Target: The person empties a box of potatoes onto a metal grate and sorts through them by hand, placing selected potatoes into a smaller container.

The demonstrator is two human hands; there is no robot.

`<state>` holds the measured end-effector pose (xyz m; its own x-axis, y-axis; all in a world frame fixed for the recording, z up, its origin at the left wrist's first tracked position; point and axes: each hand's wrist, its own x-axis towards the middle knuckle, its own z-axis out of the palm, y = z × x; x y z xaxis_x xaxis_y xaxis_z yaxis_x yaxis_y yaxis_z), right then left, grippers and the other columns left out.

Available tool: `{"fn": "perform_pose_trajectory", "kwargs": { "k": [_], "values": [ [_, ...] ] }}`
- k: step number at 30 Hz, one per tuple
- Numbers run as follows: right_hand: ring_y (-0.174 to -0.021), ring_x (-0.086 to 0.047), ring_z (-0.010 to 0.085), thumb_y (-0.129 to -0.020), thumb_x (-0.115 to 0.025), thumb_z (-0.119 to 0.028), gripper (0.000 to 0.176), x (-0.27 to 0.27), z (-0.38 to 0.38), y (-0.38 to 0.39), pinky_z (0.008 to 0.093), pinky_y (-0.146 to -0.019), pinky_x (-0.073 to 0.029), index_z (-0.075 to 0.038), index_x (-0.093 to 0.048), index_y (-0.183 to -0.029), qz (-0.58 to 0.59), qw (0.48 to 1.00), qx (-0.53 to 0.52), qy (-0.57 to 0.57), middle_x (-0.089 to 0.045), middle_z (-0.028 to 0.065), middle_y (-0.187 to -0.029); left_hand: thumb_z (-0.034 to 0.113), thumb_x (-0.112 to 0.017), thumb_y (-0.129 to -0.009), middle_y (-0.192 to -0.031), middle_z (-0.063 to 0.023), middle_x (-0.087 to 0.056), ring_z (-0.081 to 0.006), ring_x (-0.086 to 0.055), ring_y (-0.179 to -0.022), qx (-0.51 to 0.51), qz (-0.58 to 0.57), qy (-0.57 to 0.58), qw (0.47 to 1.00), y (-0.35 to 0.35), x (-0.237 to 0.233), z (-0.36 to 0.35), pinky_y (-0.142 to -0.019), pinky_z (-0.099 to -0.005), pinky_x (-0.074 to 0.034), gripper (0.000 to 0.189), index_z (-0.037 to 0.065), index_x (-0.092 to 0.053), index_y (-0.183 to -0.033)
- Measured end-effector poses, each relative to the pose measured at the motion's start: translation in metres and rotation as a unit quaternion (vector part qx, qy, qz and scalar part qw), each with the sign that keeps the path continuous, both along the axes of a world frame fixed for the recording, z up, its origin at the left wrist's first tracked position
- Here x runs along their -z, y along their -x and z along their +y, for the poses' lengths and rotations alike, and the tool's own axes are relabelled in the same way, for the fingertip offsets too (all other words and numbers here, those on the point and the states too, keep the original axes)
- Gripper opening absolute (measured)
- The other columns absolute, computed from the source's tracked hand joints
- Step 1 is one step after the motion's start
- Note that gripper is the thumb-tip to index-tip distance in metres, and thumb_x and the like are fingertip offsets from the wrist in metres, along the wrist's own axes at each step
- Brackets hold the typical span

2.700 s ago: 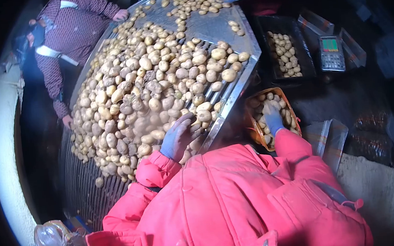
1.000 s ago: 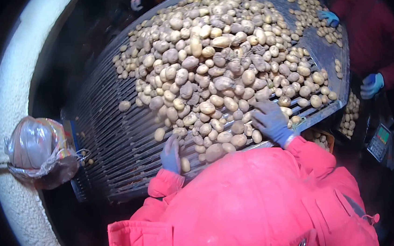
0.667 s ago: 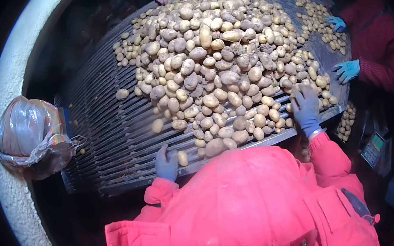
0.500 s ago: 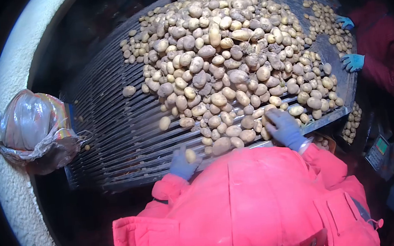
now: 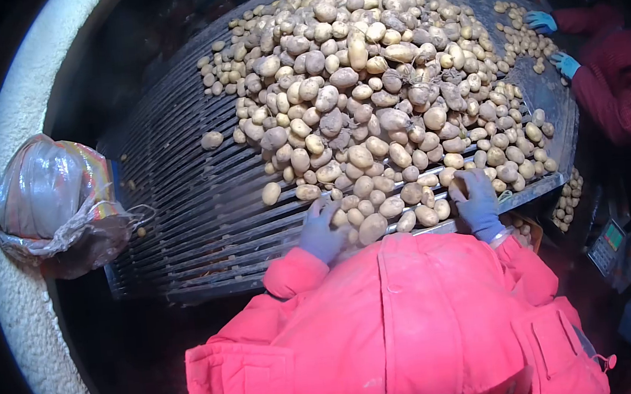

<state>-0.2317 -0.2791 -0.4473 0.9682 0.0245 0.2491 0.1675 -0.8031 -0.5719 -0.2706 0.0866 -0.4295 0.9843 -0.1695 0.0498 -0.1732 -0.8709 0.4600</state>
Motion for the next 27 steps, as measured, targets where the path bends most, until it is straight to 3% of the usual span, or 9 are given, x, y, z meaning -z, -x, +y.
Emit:
{"fn": "perform_pose_trajectory", "kwargs": {
  "k": [4,10,12,13,16,19,22,25,27],
  "values": [
    [-0.099,-0.058,0.0350,-0.084,-0.069,-0.017,0.021,0.003,-0.018,-0.010,0.0444,-0.088,-0.046,-0.009,-0.065,-0.103,-0.035,0.998,0.018,0.041,-0.062,0.0145,-0.102,0.034,-0.070,-0.083,-0.109,-0.0183,-0.058,-0.0379,-0.060,-0.096,0.160,0.157,0.000,0.974,-0.009,-0.035,-0.029,-0.081,-0.0459,-0.050,0.051,0.006,-0.056,-0.122],
    [-0.105,-0.057,0.0371,-0.082,-0.069,-0.023,0.029,0.001,-0.007,-0.011,0.0461,-0.093,-0.046,-0.010,-0.066,-0.108,-0.046,0.997,0.004,0.064,-0.061,0.0153,-0.114,0.046,-0.067,-0.083,-0.114,-0.0183,-0.057,-0.0374,-0.061,-0.101,0.153,0.209,-0.089,0.962,-0.011,-0.016,-0.054,-0.078,-0.0479,-0.051,0.066,0.006,-0.047,-0.132],
    [-0.116,-0.053,0.0395,-0.078,-0.073,-0.022,0.035,-0.009,0.013,0.005,0.0452,-0.101,-0.043,-0.012,-0.066,-0.111,-0.070,0.992,-0.041,0.101,-0.056,0.0167,-0.126,0.036,-0.064,-0.084,-0.111,-0.0203,-0.056,-0.0358,-0.064,-0.096,0.164,0.142,-0.064,0.974,-0.011,-0.004,-0.061,-0.075,-0.0473,-0.052,0.059,0.001,-0.045,-0.128],
    [-0.116,-0.053,0.0395,-0.078,-0.073,-0.022,0.035,-0.006,0.011,0.004,0.0452,-0.101,-0.043,-0.012,-0.066,-0.111,-0.071,0.991,-0.039,0.102,-0.056,0.0167,-0.126,0.027,-0.062,-0.086,-0.108,-0.0224,-0.055,-0.0343,-0.067,-0.090,0.172,0.073,-0.040,0.981,-0.010,0.002,-0.064,-0.071,-0.0466,-0.053,0.053,-0.004,-0.043,-0.124],
    [-0.115,-0.054,0.0386,-0.075,-0.071,-0.013,0.039,0.018,-0.008,-0.010,0.0465,-0.099,-0.045,-0.012,-0.065,-0.114,-0.083,0.992,-0.067,0.067,-0.059,0.0153,-0.118,0.024,-0.061,-0.084,-0.105,-0.0215,-0.056,-0.0342,-0.068,-0.083,0.133,0.091,-0.029,0.987,-0.012,-0.004,-0.082,-0.066,-0.0470,-0.054,0.047,-0.001,-0.047,-0.121],
    [-0.113,-0.054,0.0386,-0.078,-0.069,-0.013,0.037,0.024,-0.038,-0.035,0.0471,-0.099,-0.045,-0.011,-0.064,-0.115,-0.091,0.994,-0.005,0.067,-0.059,0.0163,-0.120,0.025,-0.060,-0.084,-0.103,-0.0214,-0.058,-0.0345,-0.069,-0.085,0.129,0.153,-0.105,0.974,-0.017,-0.002,-0.095,-0.070,-0.0480,-0.054,0.043,0.003,-0.052,-0.120],
    [-0.111,-0.055,0.0385,-0.082,-0.066,-0.015,0.034,0.045,-0.070,-0.057,0.0464,-0.097,-0.045,-0.009,-0.065,-0.115,-0.091,0.985,0.090,0.116,-0.059,0.0172,-0.119,0.028,-0.061,-0.086,-0.105,-0.0203,-0.062,-0.0347,-0.068,-0.084,0.116,0.165,-0.072,0.977,-0.017,0.010,-0.093,-0.074,-0.0471,-0.054,0.040,0.006,-0.057,-0.119],
    [-0.111,-0.055,0.0373,-0.085,-0.064,-0.018,0.032,0.012,-0.063,-0.064,0.0452,-0.096,-0.046,-0.008,-0.065,-0.115,-0.150,0.956,0.141,0.210,-0.060,0.0176,-0.118,0.032,-0.062,-0.088,-0.112,-0.0206,-0.063,-0.0342,-0.068,-0.090,0.134,0.204,-0.056,0.968,-0.024,0.006,-0.092,-0.078,-0.0451,-0.054,0.045,0.005,-0.056,-0.123],
    [-0.110,-0.058,0.0345,-0.086,-0.064,-0.018,0.031,0.002,-0.043,-0.063,0.0431,-0.096,-0.047,-0.006,-0.066,-0.115,-0.103,0.986,0.092,0.092,-0.063,0.0158,-0.115,0.032,-0.062,-0.090,-0.115,-0.0196,-0.063,-0.0336,-0.067,-0.097,0.096,0.257,0.000,0.961,-0.030,-0.020,-0.095,-0.082,-0.0451,-0.053,0.046,0.005,-0.055,-0.126]
  ]
}}
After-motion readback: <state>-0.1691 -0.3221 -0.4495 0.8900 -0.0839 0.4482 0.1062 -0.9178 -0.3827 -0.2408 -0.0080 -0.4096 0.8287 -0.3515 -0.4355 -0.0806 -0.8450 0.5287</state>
